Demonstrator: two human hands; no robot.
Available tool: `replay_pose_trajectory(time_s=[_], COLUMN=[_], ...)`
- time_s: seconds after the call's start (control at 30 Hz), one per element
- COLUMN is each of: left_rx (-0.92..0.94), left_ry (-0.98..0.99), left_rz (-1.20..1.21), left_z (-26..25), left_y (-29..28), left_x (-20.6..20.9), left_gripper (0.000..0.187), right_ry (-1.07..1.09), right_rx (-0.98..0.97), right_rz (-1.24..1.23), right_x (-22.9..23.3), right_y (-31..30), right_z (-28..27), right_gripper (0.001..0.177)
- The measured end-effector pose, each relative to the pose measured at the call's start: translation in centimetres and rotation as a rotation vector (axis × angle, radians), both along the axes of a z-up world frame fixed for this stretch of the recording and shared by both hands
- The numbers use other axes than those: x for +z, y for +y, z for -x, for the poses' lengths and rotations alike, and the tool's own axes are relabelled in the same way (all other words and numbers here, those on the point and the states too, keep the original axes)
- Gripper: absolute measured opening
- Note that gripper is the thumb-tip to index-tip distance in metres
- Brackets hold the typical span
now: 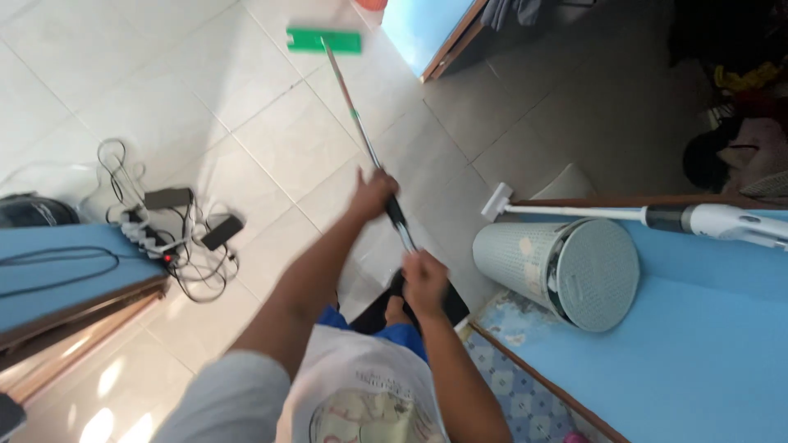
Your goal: Mopping the tiled floor of a room with a green flat mop.
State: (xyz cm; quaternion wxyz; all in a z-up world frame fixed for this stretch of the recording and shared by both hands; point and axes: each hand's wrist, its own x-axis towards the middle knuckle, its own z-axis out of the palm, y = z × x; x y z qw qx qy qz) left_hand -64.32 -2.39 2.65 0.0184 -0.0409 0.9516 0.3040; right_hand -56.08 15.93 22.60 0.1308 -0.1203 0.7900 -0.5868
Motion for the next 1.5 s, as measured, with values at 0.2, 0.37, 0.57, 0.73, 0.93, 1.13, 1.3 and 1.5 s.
replay_pose_trajectory(time_s=[0.2, 0.37, 0.57, 0.73, 0.93, 1.13, 1.3, 1.5], left_rx=[0.037, 0.026, 0.063, 0.073, -0.002, 0.017, 0.013, 0.119], left_ry=[0.153, 0.037, 0.004, 0.102, -0.019, -0.077, -0.058, 0.056], left_rz=[-0.239, -0.329, -0.327, -0.205, -0.2, -0.169, -0.044, -0.082], left_z=[-5.9, -12.1, -6.0, 4.4, 18.9, 28.2, 34.1, 34.9], left_y=[-1.5, 3.2, 3.5, -2.5, -12.6, -20.2, -24.0, -25.2], left_x=[1.8, 12.6, 10.2, 4.5, 1.3, 0.3, -3.1, -1.5], left_gripper=[0.026, 0.025, 0.022, 0.027, 0.021, 0.026, 0.024, 0.025], right_ry=[-0.245, 0.147, 0.091, 0.092, 0.094, 0.299, 0.193, 0.282], right_rx=[0.179, 0.377, 0.269, 0.198, 0.157, 0.243, 0.168, 0.216], right_rz=[0.027, -0.036, 0.043, 0.05, 0.007, 0.076, 0.051, 0.13], right_x=[7.3, 11.5, 9.8, 7.5, 1.9, -0.9, -5.0, -5.3], right_y=[-1.9, 5.0, 5.1, -1.2, -9.3, -16.6, -19.2, -20.1], right_z=[-3.4, -7.1, -1.0, 8.9, 22.0, 31.9, 37.9, 39.7], right_gripper=[0.033, 0.022, 0.033, 0.038, 0.037, 0.034, 0.034, 0.035])
